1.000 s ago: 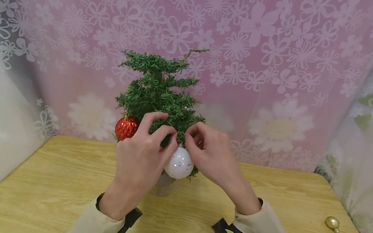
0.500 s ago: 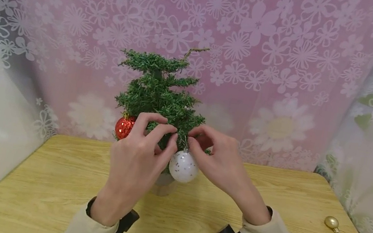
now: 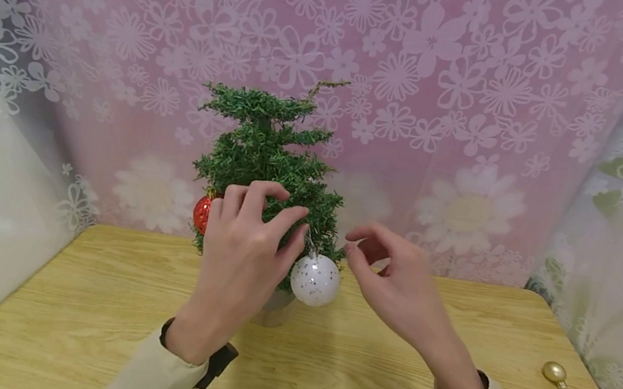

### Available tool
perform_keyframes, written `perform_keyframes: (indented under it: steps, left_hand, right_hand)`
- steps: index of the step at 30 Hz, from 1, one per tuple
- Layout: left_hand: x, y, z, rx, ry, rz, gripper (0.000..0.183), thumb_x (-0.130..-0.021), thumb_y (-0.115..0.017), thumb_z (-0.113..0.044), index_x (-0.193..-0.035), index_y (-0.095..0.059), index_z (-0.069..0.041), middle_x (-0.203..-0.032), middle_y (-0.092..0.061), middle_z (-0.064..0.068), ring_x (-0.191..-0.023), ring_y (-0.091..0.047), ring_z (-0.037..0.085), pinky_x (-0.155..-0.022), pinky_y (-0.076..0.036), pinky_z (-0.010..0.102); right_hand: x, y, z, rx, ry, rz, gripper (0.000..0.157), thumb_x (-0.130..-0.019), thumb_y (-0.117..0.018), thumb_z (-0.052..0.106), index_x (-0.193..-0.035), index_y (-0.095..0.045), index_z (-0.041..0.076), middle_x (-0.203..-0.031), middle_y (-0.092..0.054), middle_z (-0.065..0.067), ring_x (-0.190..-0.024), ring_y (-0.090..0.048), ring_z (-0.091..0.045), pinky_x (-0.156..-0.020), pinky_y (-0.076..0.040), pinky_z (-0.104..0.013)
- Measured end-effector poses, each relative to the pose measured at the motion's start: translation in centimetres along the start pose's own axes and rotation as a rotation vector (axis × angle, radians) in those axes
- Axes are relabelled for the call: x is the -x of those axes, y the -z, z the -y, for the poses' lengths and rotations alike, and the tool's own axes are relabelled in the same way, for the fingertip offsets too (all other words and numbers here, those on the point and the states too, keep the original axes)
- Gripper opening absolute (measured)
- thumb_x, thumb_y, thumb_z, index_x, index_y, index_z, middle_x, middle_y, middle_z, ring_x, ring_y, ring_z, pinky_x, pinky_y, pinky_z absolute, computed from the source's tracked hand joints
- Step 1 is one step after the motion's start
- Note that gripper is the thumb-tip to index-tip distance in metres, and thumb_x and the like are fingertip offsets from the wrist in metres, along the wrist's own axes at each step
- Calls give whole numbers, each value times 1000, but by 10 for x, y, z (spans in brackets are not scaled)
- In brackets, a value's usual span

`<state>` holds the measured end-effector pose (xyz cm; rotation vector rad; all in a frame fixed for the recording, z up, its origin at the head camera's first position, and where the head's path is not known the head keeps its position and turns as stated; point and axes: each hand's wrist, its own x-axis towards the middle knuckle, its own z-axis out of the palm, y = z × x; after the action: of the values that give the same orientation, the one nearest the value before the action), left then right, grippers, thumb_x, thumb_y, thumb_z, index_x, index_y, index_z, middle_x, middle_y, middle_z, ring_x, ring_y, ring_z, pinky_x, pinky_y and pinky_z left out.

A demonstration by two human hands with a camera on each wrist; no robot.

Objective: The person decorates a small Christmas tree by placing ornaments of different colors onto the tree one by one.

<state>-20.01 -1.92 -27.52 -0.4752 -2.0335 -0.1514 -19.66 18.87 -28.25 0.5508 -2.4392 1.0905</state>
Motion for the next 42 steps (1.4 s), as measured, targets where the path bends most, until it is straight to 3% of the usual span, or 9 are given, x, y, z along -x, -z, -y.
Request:
perform_keyframes:
  steps: [15, 23, 27, 34, 42]
  left_hand:
    - [0, -10, -3, 11, 22, 15, 15, -99, -67, -38, -95, -79, -31, -121, -65, 1, -102, -52, 25, -79, -41, 38]
    - [1, -11, -4, 37, 20, -3, 12, -97, -69, -34, -92, -79, -29, -120, -66, 0, -104, -53, 25, -80, -39, 39]
    - [1, -12, -4, 39, 14, -8, 11, -95, -71, -33, -98, -80, -28, -121, -66, 0, -105, -53, 25, -80, -39, 40]
    - [1, -12, -5, 51, 13, 9, 12, -97, -69, -33, -99, -80, -28, -122, -66, 0, -106, -53, 25, -80, -39, 41]
    - [6, -8, -3, 111, 23, 23, 9, -96, -72, -30, -92, -80, -28, -120, -66, -1, -105, -54, 26, -81, -40, 41]
  right_hand:
    - [21, 30, -41, 119, -62, -31, 17, -102, -65, 20, -118, -71, 19, -97, -73, 1, -82, -61, 6, -65, -51, -17]
    - [32, 39, -61, 206, -42, -65, 17, -97, -70, 17, -115, -72, 16, -102, -77, -8, -86, -57, 18, -66, -51, -12]
    - [38, 43, -74, 237, -9, -64, 18, -95, -73, 14, -112, -72, 17, -103, -76, -8, -88, -56, 20, -64, -50, -11]
    - [49, 47, -98, 344, 119, -80, 28, -85, -80, 6, -109, -72, 17, -102, -76, -6, -87, -62, 12, -59, -53, -18]
    - [62, 52, -113, 389, 69, -76, 27, -87, -79, 10, -113, -71, 14, -105, -75, -8, -87, -63, 5, -58, -53, -23]
